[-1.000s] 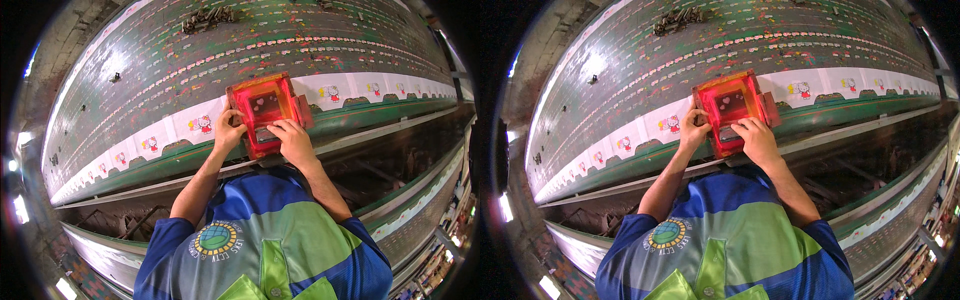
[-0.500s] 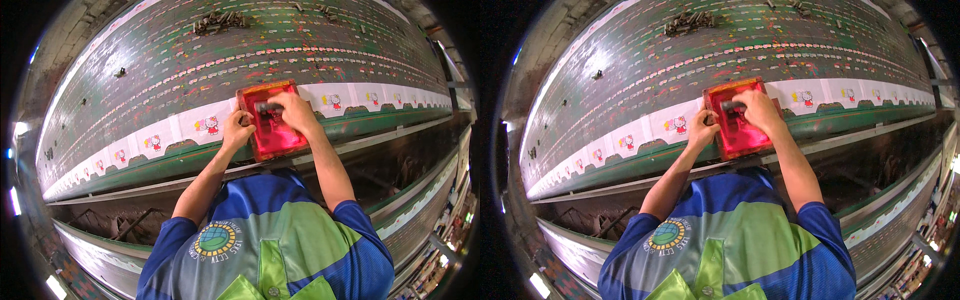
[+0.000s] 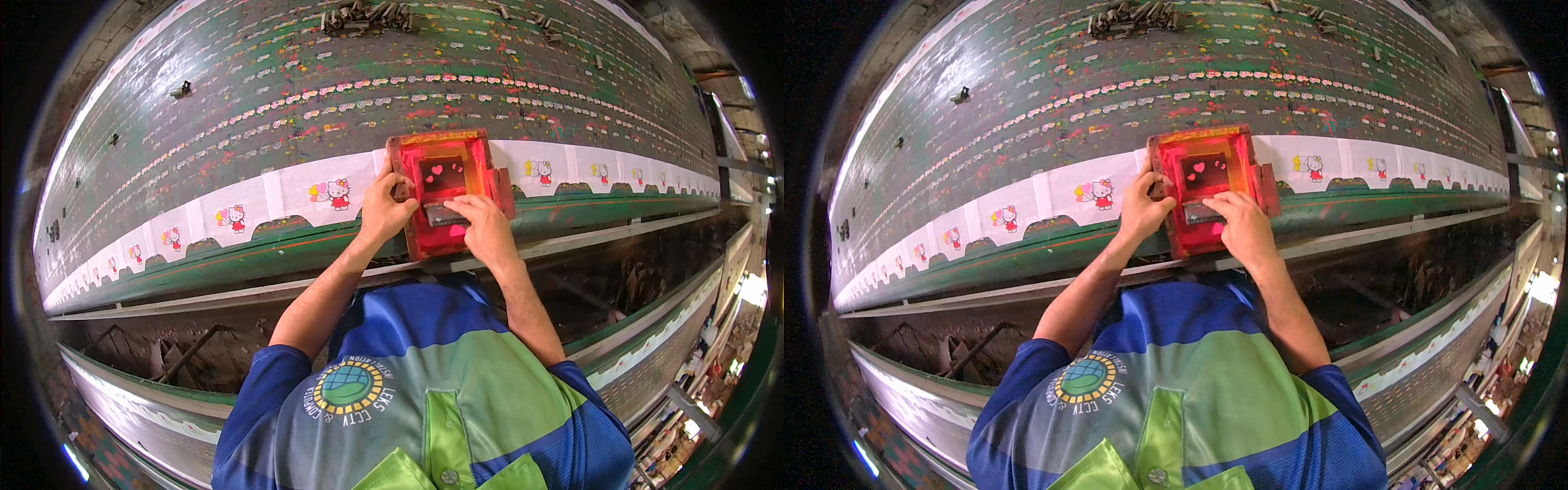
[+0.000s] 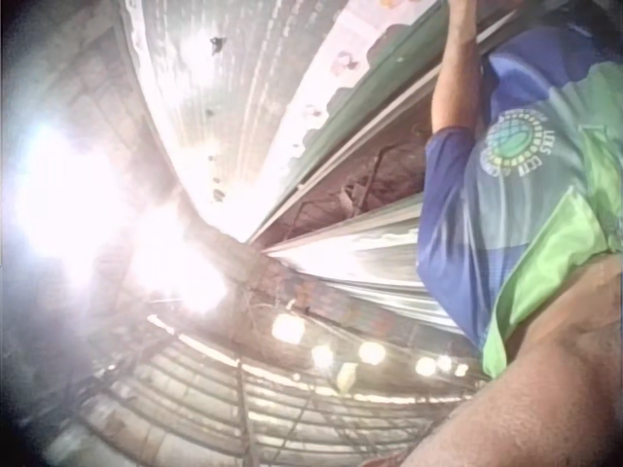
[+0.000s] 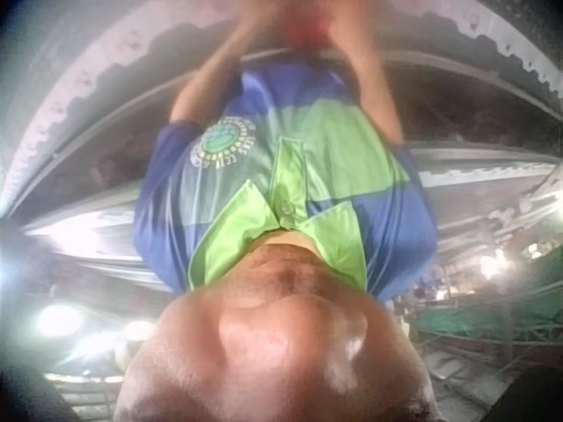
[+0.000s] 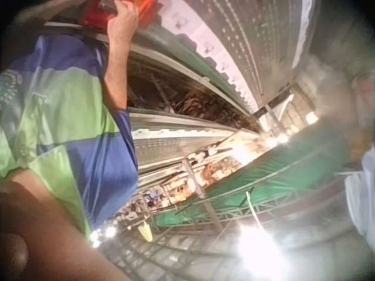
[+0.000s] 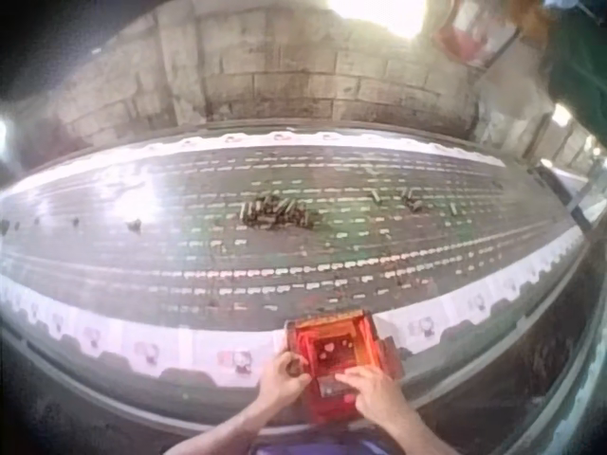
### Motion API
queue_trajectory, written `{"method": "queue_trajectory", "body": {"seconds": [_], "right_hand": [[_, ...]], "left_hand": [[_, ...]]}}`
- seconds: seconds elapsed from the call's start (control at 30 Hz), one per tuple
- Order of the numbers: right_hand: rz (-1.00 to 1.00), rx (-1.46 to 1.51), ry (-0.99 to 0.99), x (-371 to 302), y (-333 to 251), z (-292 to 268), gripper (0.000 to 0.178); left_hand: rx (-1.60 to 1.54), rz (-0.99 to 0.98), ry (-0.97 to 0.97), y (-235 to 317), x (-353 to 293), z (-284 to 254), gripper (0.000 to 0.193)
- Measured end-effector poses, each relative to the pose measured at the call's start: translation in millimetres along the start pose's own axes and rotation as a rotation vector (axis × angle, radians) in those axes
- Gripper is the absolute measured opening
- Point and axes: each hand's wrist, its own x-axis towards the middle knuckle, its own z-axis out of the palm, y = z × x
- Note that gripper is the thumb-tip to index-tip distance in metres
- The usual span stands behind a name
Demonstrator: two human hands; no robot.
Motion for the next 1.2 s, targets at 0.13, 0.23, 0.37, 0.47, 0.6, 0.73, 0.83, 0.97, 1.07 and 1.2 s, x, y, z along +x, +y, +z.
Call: {"method": "queue_trajectory", "body": {"seconds": [0.13, 0.23, 0.37, 0.47, 0.6, 0.73, 0.83, 0.97, 1.07, 1.2], "right_hand": [[-0.009, 0.007, -0.011, -2, 2, -3, 0.054], [-0.044, 0.014, -0.002, -3, 13, -9, 0.051], [-0.062, 0.033, 0.036, -21, 40, -41, 0.054], [-0.084, 0.015, 0.098, -39, 87, -73, 0.053], [-0.068, -0.013, 0.123, -56, 153, -112, 0.053], [-0.077, -0.009, 0.128, -60, 197, -133, 0.050], [-0.088, 0.003, 0.115, -60, 208, -130, 0.052], [-0.108, -0.023, 0.102, -58, 210, -128, 0.050], [-0.103, -0.021, 0.083, -56, 211, -132, 0.048], [-0.080, 0.053, -0.113, -42, 220, -148, 0.044]], "left_hand": [[0.049, 0.153, 0.078, -8, 3, 4, 0.028], [0.082, 0.087, 0.060, 10, -2, 6, 0.029], [0.117, 0.187, 0.088, 49, -7, 40, 0.030], [0.147, 0.303, 0.105, 65, 1, 97, 0.028], [0.107, 0.298, 0.086, 86, 17, 176, 0.028], [0.038, 0.075, 0.013, 99, 32, 218, 0.029], [0.053, 0.072, 0.017, 76, 42, 228, 0.029], [-0.122, -0.148, -0.039, 66, 45, 228, 0.029], [-0.153, -0.225, -0.047, 74, 47, 231, 0.027], [0.070, -0.072, 0.001, 76, 45, 228, 0.027]]}}
